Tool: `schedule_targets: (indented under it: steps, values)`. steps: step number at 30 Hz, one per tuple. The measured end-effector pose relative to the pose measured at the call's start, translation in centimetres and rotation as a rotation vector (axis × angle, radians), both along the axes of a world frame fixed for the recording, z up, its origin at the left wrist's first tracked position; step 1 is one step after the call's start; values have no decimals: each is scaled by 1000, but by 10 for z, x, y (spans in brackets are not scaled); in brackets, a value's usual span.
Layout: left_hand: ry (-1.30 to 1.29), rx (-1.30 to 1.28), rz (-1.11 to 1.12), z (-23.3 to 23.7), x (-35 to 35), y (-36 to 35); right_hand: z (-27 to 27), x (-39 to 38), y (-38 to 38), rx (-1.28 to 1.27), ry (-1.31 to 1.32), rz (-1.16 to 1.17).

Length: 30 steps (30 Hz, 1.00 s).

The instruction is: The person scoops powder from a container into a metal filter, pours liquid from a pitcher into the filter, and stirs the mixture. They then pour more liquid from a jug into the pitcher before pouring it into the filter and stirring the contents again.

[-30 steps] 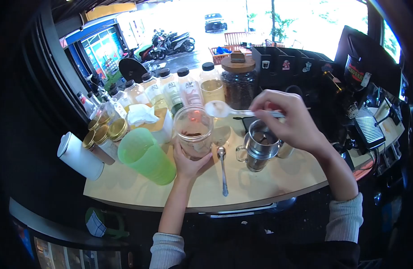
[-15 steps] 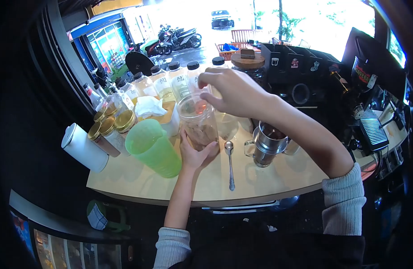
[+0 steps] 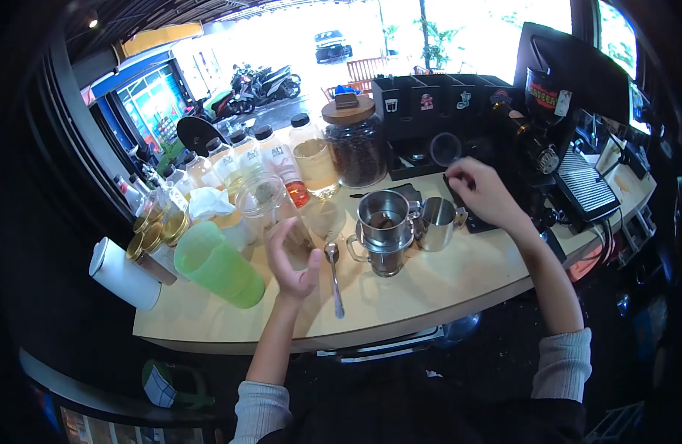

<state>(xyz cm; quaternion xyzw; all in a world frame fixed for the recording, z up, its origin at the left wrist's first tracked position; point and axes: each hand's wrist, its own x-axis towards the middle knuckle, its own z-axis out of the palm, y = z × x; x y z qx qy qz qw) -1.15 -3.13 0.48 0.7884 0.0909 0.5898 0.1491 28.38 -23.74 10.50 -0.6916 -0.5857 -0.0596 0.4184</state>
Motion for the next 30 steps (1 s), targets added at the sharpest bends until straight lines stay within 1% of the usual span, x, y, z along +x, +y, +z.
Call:
schedule_targets:
  steps: [1, 2, 3, 4, 5, 6, 7, 8, 9, 11, 13, 15, 16, 18, 19, 21, 22, 23, 27, 30]
  values:
    - [2, 0, -5, 6, 13, -5, -20, 10, -5, -79, 38, -40]
    - [32, -109, -162, 12, 28, -8, -41, 20, -8, -79, 39, -44]
    - [61, -218, -319, 14, 40, -12, -62, 29, -10, -132, 63, -47]
    - [59, -217, -323, 12, 51, -17, -70, 29, -14, -183, 86, -50]
    - [63, -366, -505, 7, 63, -19, -76, 29, -18, -181, 83, -55]
    - [67, -515, -687, 2, 73, -18, -79, 25, -20, -167, 138, -85]
    - [66, -509, -690, -3, 78, -16, -82, 23, -22, -151, 193, -113]
    - [120, -543, -693, -11, 80, -16, -92, 26, -21, -77, 179, -102]
    - [175, -579, -696, -14, 80, -18, -94, 24, -23, -73, 178, -106]
    - [191, -622, -717, -18, 80, -18, -99, 21, -25, -180, 285, -113]
    - [185, -668, -722, -17, 80, -17, -117, 25, -23, -193, 322, -108]
    - [155, -642, -679, -20, 78, -20, -128, 26, -20, -57, 651, 99]
    - [165, -672, -665, -24, 77, -20, -128, 26, -19, -64, 653, 102]
    - [169, -706, -646, -27, 77, -21, -121, 25, -20, 43, 690, 162]
    - [159, -691, -649, -28, 78, -22, -115, 27, -20, 37, 690, 165]
    - [149, -681, -650, -26, 77, -23, -100, 33, -23, 68, 790, 201]
    - [161, -672, -629, -22, 76, -24, -83, 28, -23, 90, 735, 180]
    - [171, -662, -608, -21, 75, -25, -70, 28, -23, 111, 726, 208]
    - [163, -669, -622, -24, 77, -20, -18, 23, -19, 100, 593, 250]
    - [210, -647, -623, -27, 76, -17, 20, 8, -16, 99, 530, 252]
